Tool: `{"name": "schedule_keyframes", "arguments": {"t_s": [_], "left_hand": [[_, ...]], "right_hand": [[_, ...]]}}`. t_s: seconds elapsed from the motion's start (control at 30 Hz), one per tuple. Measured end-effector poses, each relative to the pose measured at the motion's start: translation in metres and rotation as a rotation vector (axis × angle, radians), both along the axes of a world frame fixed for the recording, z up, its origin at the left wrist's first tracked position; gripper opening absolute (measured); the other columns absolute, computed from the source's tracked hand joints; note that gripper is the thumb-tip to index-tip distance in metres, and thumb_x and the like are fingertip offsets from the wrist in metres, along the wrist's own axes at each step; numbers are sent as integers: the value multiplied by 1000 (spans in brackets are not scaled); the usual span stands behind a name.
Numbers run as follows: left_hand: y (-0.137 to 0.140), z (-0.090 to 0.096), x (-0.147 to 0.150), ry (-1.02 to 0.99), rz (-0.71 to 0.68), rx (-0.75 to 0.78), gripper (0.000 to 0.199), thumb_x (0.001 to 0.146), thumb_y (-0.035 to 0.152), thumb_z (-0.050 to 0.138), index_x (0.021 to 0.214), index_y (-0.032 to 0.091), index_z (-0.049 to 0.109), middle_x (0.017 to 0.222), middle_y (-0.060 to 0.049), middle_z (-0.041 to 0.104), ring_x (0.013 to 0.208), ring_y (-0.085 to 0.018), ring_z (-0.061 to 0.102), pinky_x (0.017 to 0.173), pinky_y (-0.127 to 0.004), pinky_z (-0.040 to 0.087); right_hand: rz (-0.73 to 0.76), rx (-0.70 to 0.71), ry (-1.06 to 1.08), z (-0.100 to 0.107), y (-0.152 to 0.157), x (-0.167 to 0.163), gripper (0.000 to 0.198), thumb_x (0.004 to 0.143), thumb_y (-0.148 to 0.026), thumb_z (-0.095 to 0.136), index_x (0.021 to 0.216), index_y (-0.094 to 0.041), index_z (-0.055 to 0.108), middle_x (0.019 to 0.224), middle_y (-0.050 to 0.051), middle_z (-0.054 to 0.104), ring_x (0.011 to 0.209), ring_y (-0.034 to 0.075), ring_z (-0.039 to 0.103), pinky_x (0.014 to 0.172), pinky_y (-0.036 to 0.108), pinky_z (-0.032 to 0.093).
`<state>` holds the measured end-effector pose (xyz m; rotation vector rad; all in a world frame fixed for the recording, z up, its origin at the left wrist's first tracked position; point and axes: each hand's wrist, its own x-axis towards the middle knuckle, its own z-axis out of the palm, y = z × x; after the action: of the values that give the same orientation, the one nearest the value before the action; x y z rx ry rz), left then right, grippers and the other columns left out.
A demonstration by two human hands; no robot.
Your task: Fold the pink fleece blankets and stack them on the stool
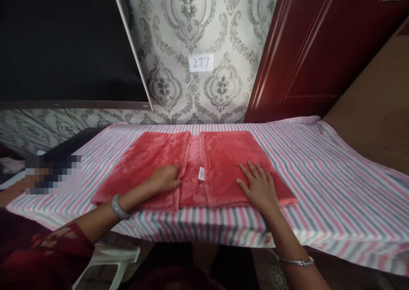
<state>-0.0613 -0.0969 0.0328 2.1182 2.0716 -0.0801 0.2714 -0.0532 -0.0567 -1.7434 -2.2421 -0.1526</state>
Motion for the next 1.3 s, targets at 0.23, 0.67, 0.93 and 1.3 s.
{"name": "schedule_keyframes", "arguments": {"t_s": [0.23,0.67,0.93,1.3], "left_hand": [[14,0,10,-111,69,97,21,88,33,53,98,18,63,97,-10,72,90,-24,67,70,-31,44],[0,-7,15,-56,3,81,33,87,45,56,105,18,60,104,-15,71,97,-30,67,78,-37,47],[5,-5,6,-175,17,65,18,87,30,50,77,20,60,78,-4,68,74,-18,62,63,-28,39],[24,13,-3,-238,-103,188,29,93,23,40,89,17,68,92,-7,71,88,-20,64,81,-30,46]], "right_hand": [[6,10,4,-1,1,1,58,98,-55,33,150,-32,44,158,4,40,144,33,34,113,59,32],[-11,-15,2,0,0,0,58,97,-55,34,150,-33,45,159,2,38,145,32,33,114,58,30],[-19,-25,7,5,-2,-2,58,98,-55,34,150,-32,45,160,2,38,146,31,32,115,58,30],[-8,-23,11,2,0,-1,58,98,-55,33,149,-32,45,159,3,38,145,32,33,114,59,31]]}}
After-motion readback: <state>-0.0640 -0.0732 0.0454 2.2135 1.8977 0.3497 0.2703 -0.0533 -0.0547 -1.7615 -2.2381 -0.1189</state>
